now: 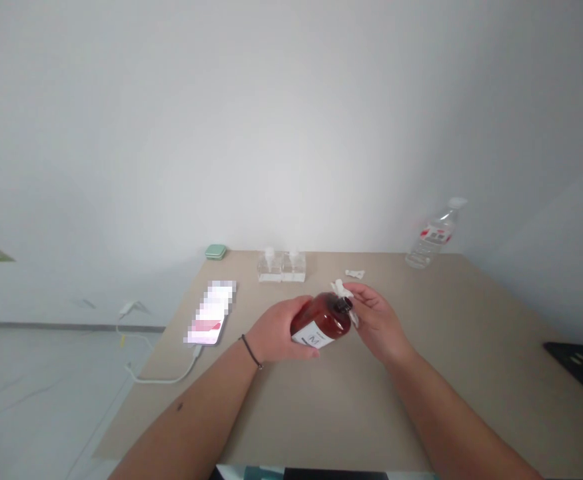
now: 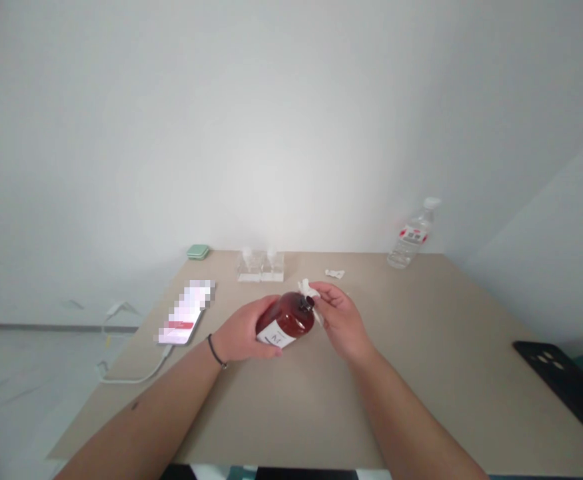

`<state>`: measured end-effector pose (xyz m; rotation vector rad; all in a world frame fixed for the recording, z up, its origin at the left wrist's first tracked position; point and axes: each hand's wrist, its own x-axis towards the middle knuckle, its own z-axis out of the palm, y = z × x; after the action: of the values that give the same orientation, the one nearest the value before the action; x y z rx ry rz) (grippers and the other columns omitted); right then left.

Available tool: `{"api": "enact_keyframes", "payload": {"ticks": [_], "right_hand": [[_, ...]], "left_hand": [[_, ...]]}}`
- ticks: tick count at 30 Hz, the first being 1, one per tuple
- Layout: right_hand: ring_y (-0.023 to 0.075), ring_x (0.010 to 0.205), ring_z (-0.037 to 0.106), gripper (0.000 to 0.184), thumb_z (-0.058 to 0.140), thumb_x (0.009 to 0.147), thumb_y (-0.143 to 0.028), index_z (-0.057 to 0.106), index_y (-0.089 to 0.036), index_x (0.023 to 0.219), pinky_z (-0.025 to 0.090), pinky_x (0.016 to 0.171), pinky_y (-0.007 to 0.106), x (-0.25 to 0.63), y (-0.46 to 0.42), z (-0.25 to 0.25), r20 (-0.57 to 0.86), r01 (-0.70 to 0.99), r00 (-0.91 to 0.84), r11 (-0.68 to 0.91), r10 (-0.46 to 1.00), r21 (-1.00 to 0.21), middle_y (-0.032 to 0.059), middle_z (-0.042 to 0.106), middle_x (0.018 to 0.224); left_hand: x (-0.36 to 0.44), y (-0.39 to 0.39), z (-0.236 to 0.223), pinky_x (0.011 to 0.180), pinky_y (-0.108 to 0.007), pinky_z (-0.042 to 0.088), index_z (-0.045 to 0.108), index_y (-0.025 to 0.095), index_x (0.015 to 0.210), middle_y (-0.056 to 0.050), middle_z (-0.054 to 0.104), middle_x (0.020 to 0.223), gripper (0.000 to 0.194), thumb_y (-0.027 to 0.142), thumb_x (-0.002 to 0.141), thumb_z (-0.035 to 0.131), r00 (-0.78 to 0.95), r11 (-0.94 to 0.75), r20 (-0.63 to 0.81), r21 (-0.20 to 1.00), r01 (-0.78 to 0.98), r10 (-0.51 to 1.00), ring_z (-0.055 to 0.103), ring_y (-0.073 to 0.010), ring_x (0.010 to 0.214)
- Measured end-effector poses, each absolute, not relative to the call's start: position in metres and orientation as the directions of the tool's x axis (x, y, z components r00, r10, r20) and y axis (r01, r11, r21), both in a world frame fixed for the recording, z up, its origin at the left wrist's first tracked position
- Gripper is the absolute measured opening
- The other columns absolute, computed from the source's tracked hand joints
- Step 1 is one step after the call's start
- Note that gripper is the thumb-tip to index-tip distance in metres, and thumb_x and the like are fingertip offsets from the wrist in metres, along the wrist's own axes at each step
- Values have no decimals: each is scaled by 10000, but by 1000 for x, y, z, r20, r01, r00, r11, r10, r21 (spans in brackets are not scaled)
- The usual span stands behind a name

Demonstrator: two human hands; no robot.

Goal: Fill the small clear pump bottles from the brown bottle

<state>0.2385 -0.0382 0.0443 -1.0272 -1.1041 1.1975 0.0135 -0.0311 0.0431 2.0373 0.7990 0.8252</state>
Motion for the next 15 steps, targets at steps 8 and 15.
{"api": "enact_keyframes", "payload": {"ticks": [8,15], "right_hand": [[314,948,746,358,641,814,-625,595,-277,886,548,884,510,232,-60,58,142,-194,-3,138,990,-971,71,790,944],[314,1027,733,319,648,829,-599,539,-300,851,525,942,523,228,-72,66,243,-290,-31,224,970,-930,4,727,751]], "left_hand": [[19,-37,45,750,-300,500,658,158,1158,-44,720,955,672,434,583,868,712,-100,43,994,39,700,629,-211,815],[21,-37,32,592,-240,494,716,112,950,-41,725,779,577,382,473,895,852,450,-158,887,-99,499,616,-151,628]]}}
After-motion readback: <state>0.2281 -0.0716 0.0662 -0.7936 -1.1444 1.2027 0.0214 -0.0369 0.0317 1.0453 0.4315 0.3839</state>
